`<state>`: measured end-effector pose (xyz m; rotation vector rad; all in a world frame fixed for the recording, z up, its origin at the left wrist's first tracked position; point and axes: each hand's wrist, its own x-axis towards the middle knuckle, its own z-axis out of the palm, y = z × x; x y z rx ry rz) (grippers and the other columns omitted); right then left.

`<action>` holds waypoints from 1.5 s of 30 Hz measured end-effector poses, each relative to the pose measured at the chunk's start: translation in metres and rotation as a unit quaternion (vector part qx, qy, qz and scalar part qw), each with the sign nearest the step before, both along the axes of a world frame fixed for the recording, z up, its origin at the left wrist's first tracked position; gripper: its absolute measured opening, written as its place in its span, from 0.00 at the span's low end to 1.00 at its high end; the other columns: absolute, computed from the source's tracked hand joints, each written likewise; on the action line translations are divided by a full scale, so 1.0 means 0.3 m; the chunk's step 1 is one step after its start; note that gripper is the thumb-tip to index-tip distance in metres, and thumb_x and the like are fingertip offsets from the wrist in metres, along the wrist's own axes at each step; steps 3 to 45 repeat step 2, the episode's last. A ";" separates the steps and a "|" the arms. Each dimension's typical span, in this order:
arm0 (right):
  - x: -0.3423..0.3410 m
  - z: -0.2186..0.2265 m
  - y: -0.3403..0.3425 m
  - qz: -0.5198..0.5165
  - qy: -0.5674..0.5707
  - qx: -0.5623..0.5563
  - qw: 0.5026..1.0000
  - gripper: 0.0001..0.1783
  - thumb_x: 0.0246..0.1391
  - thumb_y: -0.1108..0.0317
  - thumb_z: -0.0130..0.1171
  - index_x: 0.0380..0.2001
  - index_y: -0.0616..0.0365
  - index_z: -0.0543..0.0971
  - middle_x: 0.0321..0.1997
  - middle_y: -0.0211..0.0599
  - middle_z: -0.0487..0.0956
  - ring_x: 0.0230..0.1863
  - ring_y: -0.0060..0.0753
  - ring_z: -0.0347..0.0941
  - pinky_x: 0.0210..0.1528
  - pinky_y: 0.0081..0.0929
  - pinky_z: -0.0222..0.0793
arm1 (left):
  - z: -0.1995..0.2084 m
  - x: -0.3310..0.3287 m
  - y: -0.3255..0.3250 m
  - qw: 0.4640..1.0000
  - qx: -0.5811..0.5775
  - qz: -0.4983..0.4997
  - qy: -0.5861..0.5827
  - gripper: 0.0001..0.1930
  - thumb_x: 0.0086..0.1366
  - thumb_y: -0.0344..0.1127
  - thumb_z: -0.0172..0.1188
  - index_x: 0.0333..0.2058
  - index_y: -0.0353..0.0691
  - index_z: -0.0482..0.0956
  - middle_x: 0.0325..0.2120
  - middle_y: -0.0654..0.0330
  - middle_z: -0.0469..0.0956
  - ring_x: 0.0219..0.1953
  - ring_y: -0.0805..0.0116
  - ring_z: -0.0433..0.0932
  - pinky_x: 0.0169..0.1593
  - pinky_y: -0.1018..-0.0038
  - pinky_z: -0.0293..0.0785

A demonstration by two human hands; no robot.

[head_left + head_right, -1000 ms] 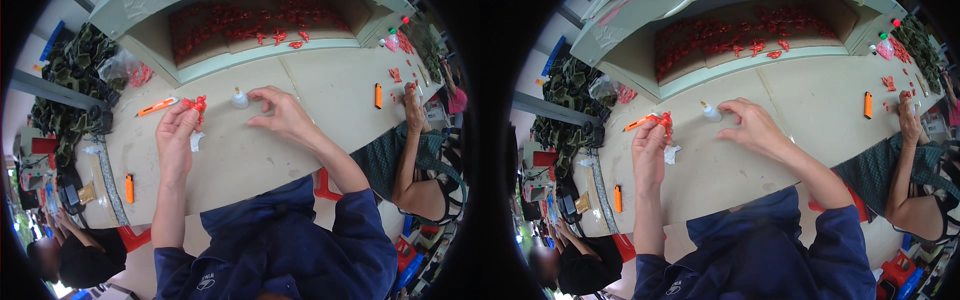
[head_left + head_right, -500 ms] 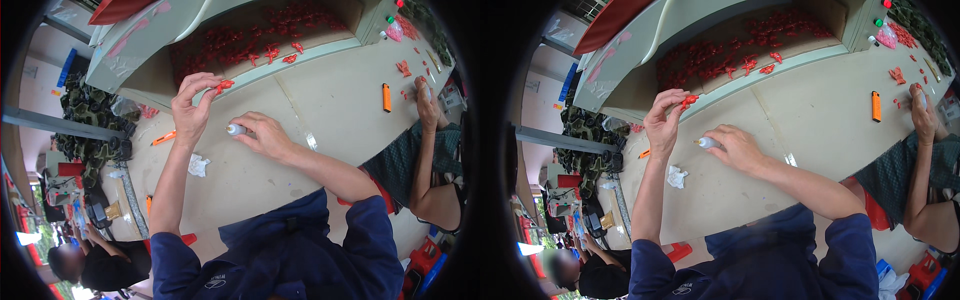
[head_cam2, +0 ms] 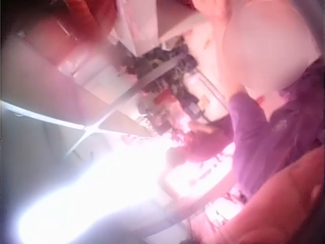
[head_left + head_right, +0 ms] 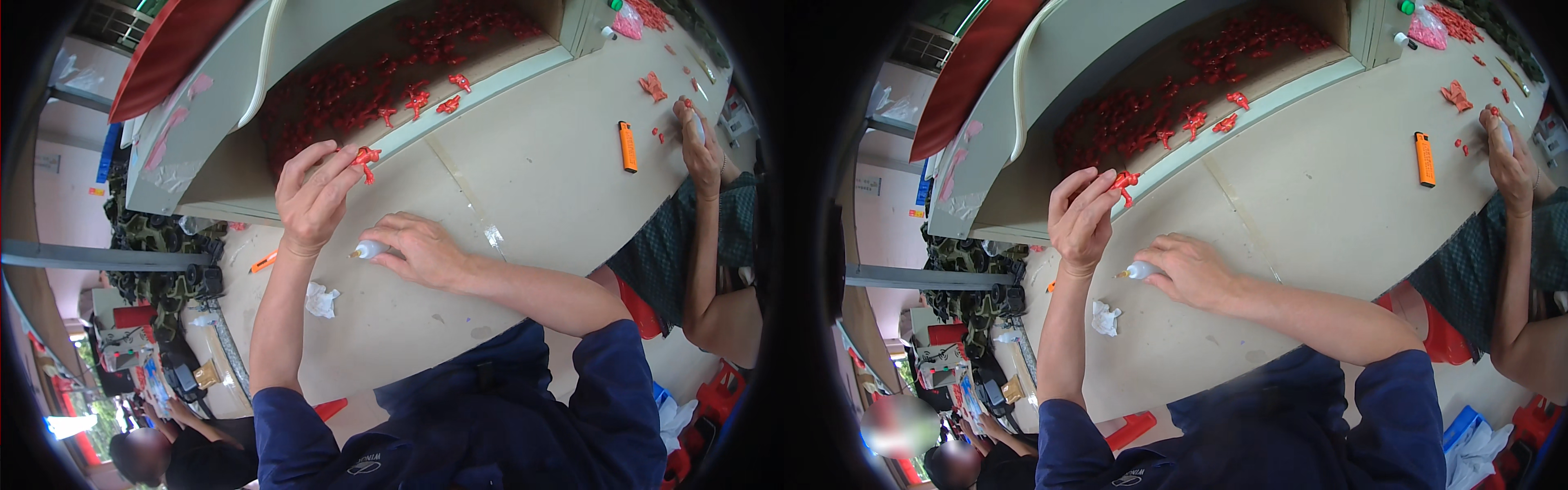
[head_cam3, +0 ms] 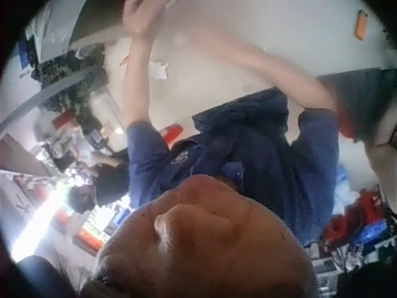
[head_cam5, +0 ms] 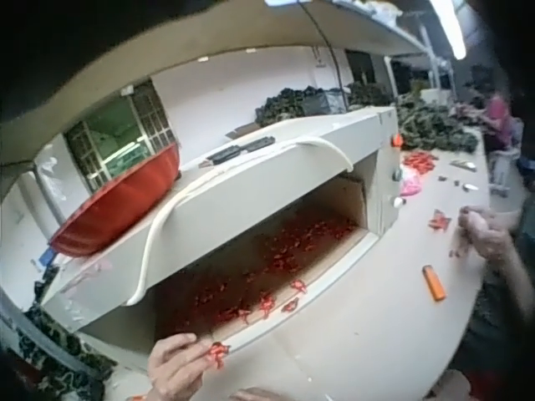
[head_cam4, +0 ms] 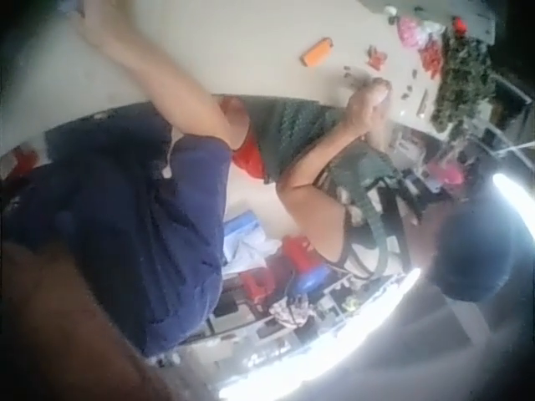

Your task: The person unblocks a glue bottle nozzle using a lighter, applies glue onto plastic toy components, and presses the pieces together by hand to assemble them.

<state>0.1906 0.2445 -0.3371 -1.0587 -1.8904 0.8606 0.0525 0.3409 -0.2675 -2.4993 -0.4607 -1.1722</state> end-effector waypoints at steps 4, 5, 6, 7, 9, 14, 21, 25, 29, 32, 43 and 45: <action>0.005 -0.004 -0.001 0.011 -0.004 0.006 1.000 0.15 0.44 0.68 0.58 0.39 0.54 0.75 0.37 0.37 0.73 0.41 0.38 0.69 0.44 0.31 0.65 | 0.010 0.011 0.004 1.000 0.013 -0.007 0.001 0.10 0.41 0.22 0.62 0.26 0.41 0.78 0.32 0.62 0.79 0.36 0.61 0.75 0.35 0.73 0.72; 0.005 -0.004 -0.001 0.011 -0.004 0.006 1.000 0.15 0.44 0.68 0.58 0.39 0.54 0.75 0.37 0.37 0.73 0.41 0.38 0.69 0.44 0.31 0.65 | 0.010 0.011 0.004 1.000 0.013 -0.007 0.001 0.10 0.41 0.22 0.62 0.26 0.41 0.78 0.32 0.62 0.79 0.36 0.61 0.75 0.35 0.73 0.72; 0.005 -0.004 -0.001 0.011 -0.004 0.006 1.000 0.15 0.44 0.68 0.58 0.39 0.54 0.75 0.37 0.37 0.73 0.41 0.38 0.69 0.44 0.31 0.65 | 0.010 0.011 0.004 1.000 0.013 -0.007 0.001 0.10 0.41 0.22 0.62 0.26 0.41 0.78 0.32 0.62 0.79 0.36 0.61 0.75 0.35 0.73 0.72; 0.005 -0.004 -0.001 0.011 -0.004 0.006 1.000 0.15 0.44 0.68 0.58 0.39 0.54 0.75 0.37 0.37 0.73 0.41 0.38 0.69 0.44 0.31 0.65 | 0.010 0.011 0.004 1.000 0.013 -0.007 0.001 0.10 0.41 0.22 0.62 0.26 0.41 0.78 0.32 0.62 0.79 0.36 0.61 0.75 0.35 0.73 0.72; 0.005 -0.004 -0.001 0.011 -0.004 0.006 1.000 0.15 0.44 0.68 0.58 0.39 0.54 0.75 0.37 0.37 0.73 0.41 0.38 0.69 0.44 0.31 0.65 | 0.010 0.011 0.004 1.000 0.013 -0.007 0.001 0.10 0.41 0.22 0.62 0.26 0.41 0.78 0.32 0.62 0.79 0.36 0.61 0.75 0.35 0.73 0.72; 0.005 -0.004 -0.001 0.011 -0.004 0.006 1.000 0.15 0.44 0.68 0.58 0.39 0.54 0.75 0.37 0.37 0.73 0.41 0.38 0.69 0.44 0.31 0.65 | 0.010 0.011 0.004 1.000 0.013 -0.007 0.001 0.10 0.41 0.22 0.62 0.26 0.41 0.78 0.32 0.62 0.79 0.36 0.61 0.75 0.35 0.73 0.72; 0.005 -0.004 -0.001 0.011 -0.004 0.006 1.000 0.15 0.44 0.68 0.58 0.39 0.54 0.75 0.37 0.37 0.73 0.41 0.38 0.69 0.44 0.31 0.65 | 0.010 0.011 0.004 1.000 0.013 -0.007 0.001 0.10 0.41 0.22 0.62 0.26 0.41 0.78 0.32 0.62 0.79 0.36 0.61 0.75 0.35 0.73 0.72; 0.005 -0.004 -0.001 0.011 -0.004 0.006 1.000 0.15 0.44 0.68 0.58 0.39 0.54 0.75 0.37 0.37 0.73 0.41 0.38 0.69 0.44 0.31 0.65 | 0.010 0.011 0.004 1.000 0.013 -0.007 0.001 0.10 0.41 0.22 0.62 0.26 0.41 0.78 0.32 0.62 0.79 0.36 0.61 0.75 0.35 0.73 0.72; 0.005 -0.004 -0.001 0.011 -0.004 0.006 1.000 0.15 0.44 0.68 0.58 0.39 0.54 0.75 0.37 0.37 0.73 0.41 0.38 0.69 0.44 0.31 0.65 | 0.010 0.011 0.004 1.000 0.013 -0.007 0.001 0.10 0.41 0.22 0.62 0.26 0.41 0.78 0.32 0.62 0.79 0.36 0.61 0.75 0.35 0.73 0.72; 0.005 -0.004 -0.001 0.011 -0.004 0.006 1.000 0.15 0.44 0.68 0.58 0.39 0.54 0.75 0.37 0.37 0.73 0.41 0.38 0.69 0.44 0.31 0.65 | 0.010 0.011 0.004 1.000 0.013 -0.007 0.001 0.10 0.41 0.22 0.62 0.26 0.41 0.78 0.32 0.62 0.79 0.36 0.61 0.75 0.35 0.73 0.72; 0.005 -0.004 -0.001 0.011 -0.004 0.006 1.000 0.15 0.44 0.68 0.58 0.39 0.54 0.75 0.37 0.37 0.73 0.41 0.38 0.69 0.44 0.31 0.65 | 0.010 0.011 0.004 1.000 0.013 -0.007 0.001 0.10 0.41 0.22 0.62 0.26 0.41 0.78 0.32 0.62 0.79 0.36 0.61 0.75 0.35 0.73 0.72; 0.005 -0.004 -0.001 0.011 -0.004 0.006 1.000 0.15 0.44 0.68 0.58 0.39 0.54 0.75 0.37 0.37 0.73 0.41 0.38 0.69 0.44 0.31 0.65 | 0.010 0.011 0.004 1.000 0.013 -0.007 0.001 0.10 0.41 0.22 0.62 0.26 0.41 0.78 0.32 0.62 0.79 0.36 0.61 0.75 0.35 0.73 0.72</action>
